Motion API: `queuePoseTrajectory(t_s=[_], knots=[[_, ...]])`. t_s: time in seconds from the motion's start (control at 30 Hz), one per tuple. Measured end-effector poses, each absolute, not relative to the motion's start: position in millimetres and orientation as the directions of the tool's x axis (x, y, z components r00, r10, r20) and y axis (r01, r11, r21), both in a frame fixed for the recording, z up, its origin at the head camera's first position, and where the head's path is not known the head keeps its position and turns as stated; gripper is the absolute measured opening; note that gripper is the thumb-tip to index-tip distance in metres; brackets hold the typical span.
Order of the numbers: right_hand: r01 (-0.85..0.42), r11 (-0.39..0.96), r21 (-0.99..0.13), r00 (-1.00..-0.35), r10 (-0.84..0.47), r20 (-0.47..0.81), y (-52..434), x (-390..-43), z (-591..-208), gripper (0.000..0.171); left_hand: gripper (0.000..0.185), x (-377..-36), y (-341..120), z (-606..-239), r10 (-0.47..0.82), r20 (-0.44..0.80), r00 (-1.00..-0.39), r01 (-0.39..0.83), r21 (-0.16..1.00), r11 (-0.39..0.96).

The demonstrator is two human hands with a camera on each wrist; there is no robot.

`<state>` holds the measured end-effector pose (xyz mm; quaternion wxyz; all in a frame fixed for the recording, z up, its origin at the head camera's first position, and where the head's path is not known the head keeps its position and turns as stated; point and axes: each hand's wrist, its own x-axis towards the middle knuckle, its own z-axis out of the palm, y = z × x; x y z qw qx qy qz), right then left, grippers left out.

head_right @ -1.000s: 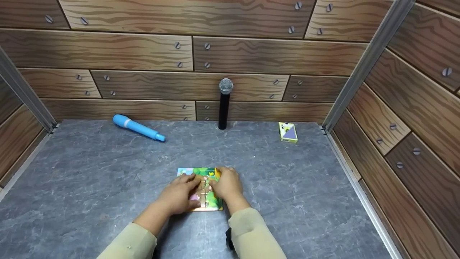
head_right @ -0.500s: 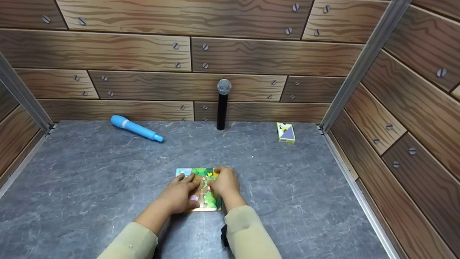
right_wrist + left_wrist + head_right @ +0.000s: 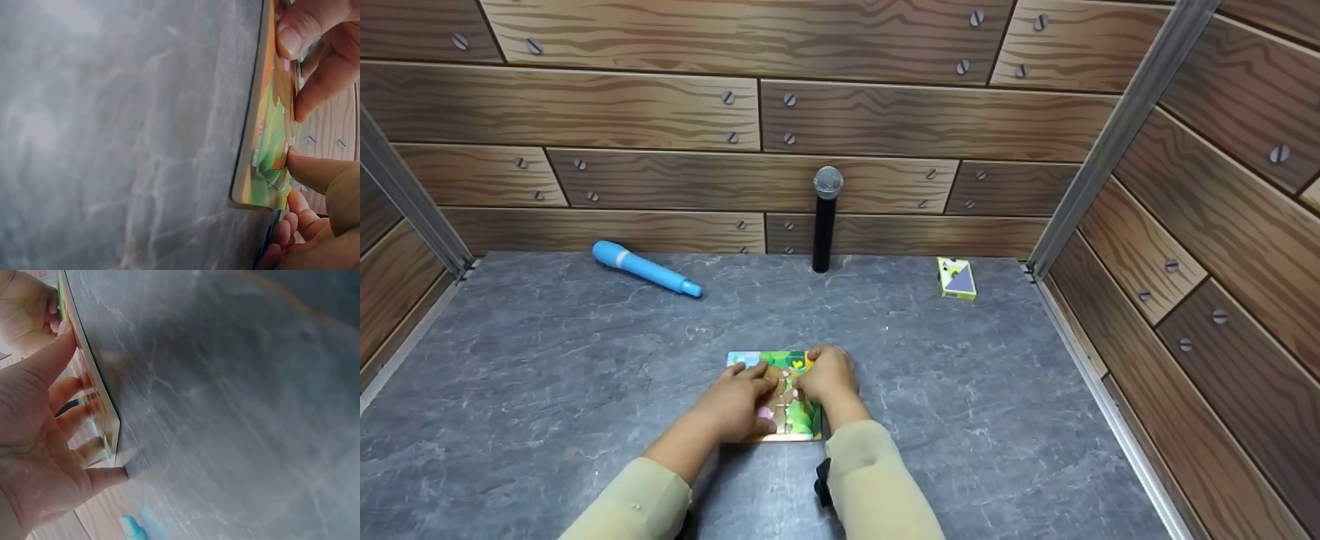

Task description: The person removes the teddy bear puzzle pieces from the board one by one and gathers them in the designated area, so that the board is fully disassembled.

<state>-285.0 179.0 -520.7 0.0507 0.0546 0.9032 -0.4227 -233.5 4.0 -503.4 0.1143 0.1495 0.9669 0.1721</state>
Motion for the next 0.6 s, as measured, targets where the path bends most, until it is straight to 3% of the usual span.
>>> queuePoseTrajectory(t_s=[0.6], knots=[[0.237,0.555,-0.797,-0.971,0.113,-0.21,175.7,-285.0,-517.8,0.043,0.068,-236.0,3.6,-506.0,0.326,-0.182,-0.928,0.236,0.39,0.89]])
